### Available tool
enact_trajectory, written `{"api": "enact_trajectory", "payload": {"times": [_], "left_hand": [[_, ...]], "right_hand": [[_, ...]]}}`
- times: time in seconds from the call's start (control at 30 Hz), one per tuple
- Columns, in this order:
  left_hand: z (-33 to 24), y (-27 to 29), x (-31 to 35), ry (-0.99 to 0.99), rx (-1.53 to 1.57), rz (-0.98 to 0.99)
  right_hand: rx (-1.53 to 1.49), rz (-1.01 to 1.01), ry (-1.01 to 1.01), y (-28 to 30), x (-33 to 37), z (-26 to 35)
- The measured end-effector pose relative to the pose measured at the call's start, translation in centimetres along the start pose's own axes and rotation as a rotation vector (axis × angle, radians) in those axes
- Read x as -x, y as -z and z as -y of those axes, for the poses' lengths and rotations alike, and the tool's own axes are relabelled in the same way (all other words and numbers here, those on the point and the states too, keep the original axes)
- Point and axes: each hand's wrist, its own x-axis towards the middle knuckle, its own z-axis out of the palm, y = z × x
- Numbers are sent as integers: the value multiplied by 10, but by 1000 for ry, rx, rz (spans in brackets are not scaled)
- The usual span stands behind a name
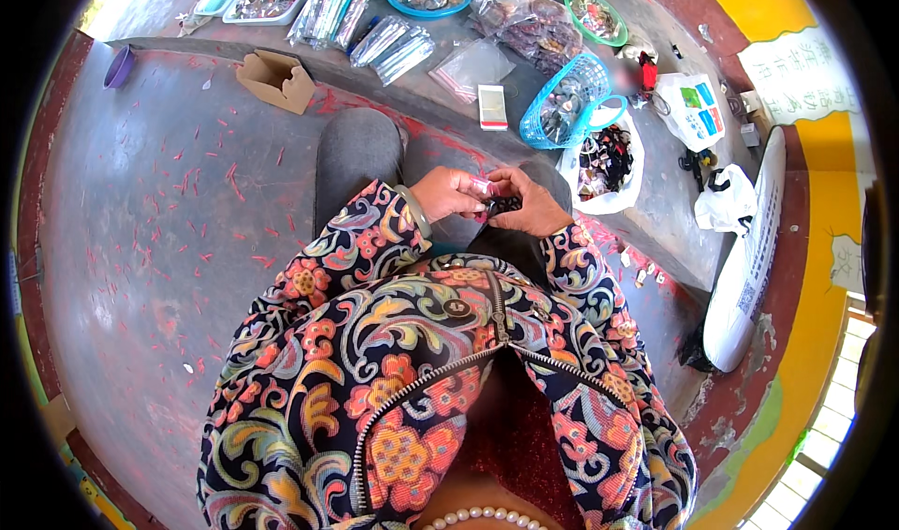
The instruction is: The person sits on the ground and assembles small keychains by hand. They pick up a small plastic bag, insert a metal ring and a decorative charm, and then place the finished item into a white plastic bag. The process is repeated with multiple items from a pile of components.
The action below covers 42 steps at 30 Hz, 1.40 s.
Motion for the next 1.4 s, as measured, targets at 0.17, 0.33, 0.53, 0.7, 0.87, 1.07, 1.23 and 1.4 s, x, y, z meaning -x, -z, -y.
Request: {"api": "enact_trajectory", "payload": {"times": [0.17,0.33,0.53,0.7,0.87,1.07,1.23,1.4], "left_hand": [[5,4,-2,-2,-10,2],[13,8,-4,-15,-157,-38],[17,9,-6,2,-186,-17],[0,2,1,65,-157,-26],[3,2,0,47,-104,-35],[-1,-5,2,-35,84,-34],[-3,-4,3,27,184,-93],[-16,-9,8,86,110,-109]], "right_hand": [[-384,37,-70,-3,1,-18],[-420,-64,-12,9,9,-5],[-365,-162,-31,8,10,5],[-381,-170,-25,9,9,20],[-301,-305,-173,12,8,23],[-200,-322,-115,15,1,27],[-56,-270,-82,12,0,44],[85,-273,80,2,-4,44]]}}
